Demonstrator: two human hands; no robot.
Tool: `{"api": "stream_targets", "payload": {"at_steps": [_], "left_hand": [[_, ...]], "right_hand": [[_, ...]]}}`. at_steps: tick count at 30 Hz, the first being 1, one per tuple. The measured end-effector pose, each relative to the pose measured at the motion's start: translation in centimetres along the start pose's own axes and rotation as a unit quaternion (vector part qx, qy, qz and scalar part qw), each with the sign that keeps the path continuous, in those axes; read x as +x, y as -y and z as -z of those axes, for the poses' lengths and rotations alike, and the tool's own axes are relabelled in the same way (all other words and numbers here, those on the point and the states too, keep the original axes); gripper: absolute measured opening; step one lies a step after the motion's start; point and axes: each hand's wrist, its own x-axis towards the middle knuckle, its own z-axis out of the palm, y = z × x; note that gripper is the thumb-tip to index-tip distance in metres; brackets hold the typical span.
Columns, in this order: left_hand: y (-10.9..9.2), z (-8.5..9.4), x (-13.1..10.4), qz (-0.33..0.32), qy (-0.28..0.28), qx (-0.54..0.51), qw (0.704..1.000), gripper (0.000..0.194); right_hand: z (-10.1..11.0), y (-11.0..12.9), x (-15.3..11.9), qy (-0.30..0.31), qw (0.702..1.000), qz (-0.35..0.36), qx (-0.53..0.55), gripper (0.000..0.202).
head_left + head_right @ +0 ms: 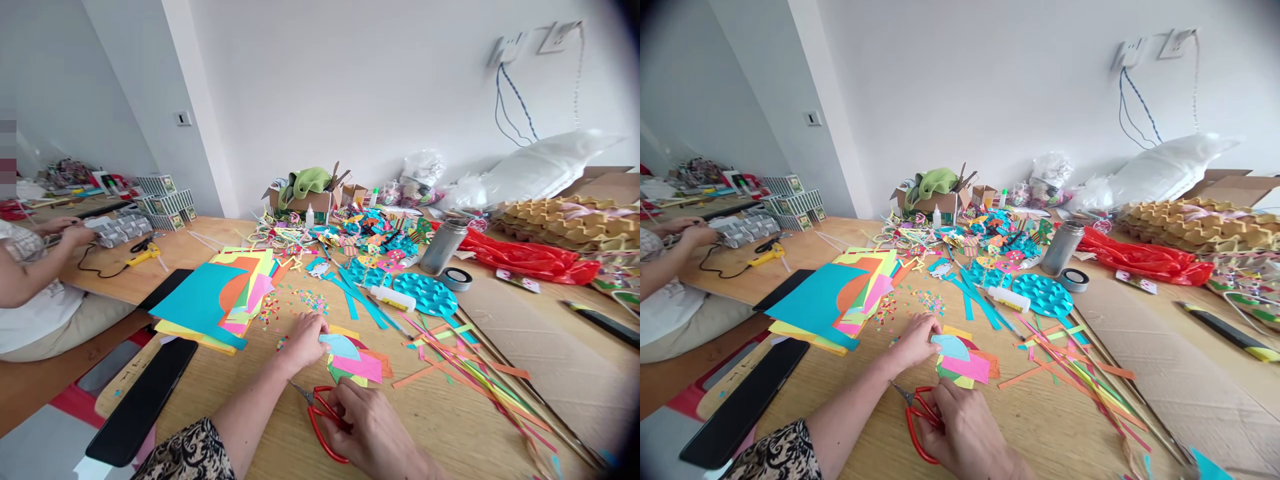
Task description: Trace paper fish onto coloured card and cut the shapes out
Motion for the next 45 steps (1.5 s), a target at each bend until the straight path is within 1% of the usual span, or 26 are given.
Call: {"api": "stream_targets", "payload": {"at_steps": [5,8,11,14,16,19,21,23,27,29,31,33,35,36,37,38,39,41,43,45], "left_hand": [[-0.2,0.3,0.1,0.023,-0.001,-0.088,0.996,0.028],[-0.3,0.9,0.3,0.042,0.018,-0.178,0.983,0.027],[-0.4,1.7,0.3,0.050,0.049,-0.287,0.955,0.023],[-0.6,2.5,0.1,0.059,0.056,-0.384,0.920,0.027],[-0.7,2.9,-0.1,0.069,0.057,-0.433,0.897,0.031],[-1.2,3.2,-0.5,0.085,0.076,-0.483,0.868,0.035],[-1.6,3.2,-0.7,0.090,0.092,-0.504,0.854,0.036],[-1.9,3.1,-0.9,0.092,0.103,-0.518,0.844,0.036],[-2.4,2.9,-1.3,0.087,0.115,-0.533,0.834,0.036],[-2.6,2.8,-1.4,0.083,0.117,-0.537,0.831,0.037],[-2.8,2.7,-1.5,0.081,0.116,-0.550,0.823,0.038],[-3.1,2.4,-1.7,0.076,0.107,-0.588,0.798,0.041],[-3.5,2.1,-1.9,0.064,0.098,-0.637,0.762,0.046],[-3.8,1.8,-2.0,0.056,0.099,-0.655,0.747,0.048],[-4.2,1.4,-2.1,0.049,0.102,-0.666,0.737,0.050],[-4.6,1.0,-2.3,0.046,0.109,-0.667,0.736,0.051],[-5.1,0.6,-2.3,0.048,0.112,-0.660,0.741,0.049],[-6.1,-0.3,-2.1,0.070,0.098,-0.636,0.762,0.044],[-7.3,-0.9,-1.4,0.098,0.054,-0.619,0.778,0.037],[-8.6,-1.2,-0.2,0.111,0.011,-0.621,0.776,0.035]], "right_hand": [[1.3,0.0,0.3,-0.013,0.998,-0.011,0.054,0.006],[2.4,-0.4,0.7,-0.023,0.987,-0.076,0.141,0.009],[3.9,-1.4,1.2,-0.063,0.952,-0.157,0.256,0.013],[5.5,-2.9,1.4,-0.129,0.905,-0.195,0.355,0.024],[6.4,-3.9,1.6,-0.170,0.879,-0.206,0.395,0.029],[7.3,-4.9,1.9,-0.208,0.861,-0.223,0.408,0.032],[7.4,-5.1,2.1,-0.204,0.854,-0.233,0.417,0.036],[7.1,-5.2,2.2,-0.186,0.846,-0.249,0.433,0.040],[6.0,-4.8,2.5,-0.142,0.835,-0.285,0.448,0.048],[5.6,-4.4,2.6,-0.115,0.831,-0.290,0.461,0.051],[5.4,-4.1,2.6,-0.101,0.823,-0.291,0.478,0.052],[5.4,-3.8,2.6,-0.117,0.816,-0.288,0.488,0.051],[5.4,-3.8,2.6,-0.151,0.809,-0.284,0.492,0.048],[5.4,-3.9,2.6,-0.167,0.806,-0.282,0.493,0.047],[5.3,-4.0,2.6,-0.182,0.803,-0.282,0.493,0.046],[5.2,-4.1,2.6,-0.193,0.800,-0.282,0.493,0.045],[5.1,-4.2,2.6,-0.203,0.798,-0.283,0.491,0.045],[4.9,-4.5,2.6,-0.214,0.800,-0.286,0.483,0.046],[4.9,-4.7,2.6,-0.222,0.804,-0.292,0.468,0.047],[5.2,-4.9,2.6,-0.239,0.810,-0.298,0.445,0.048]]}}
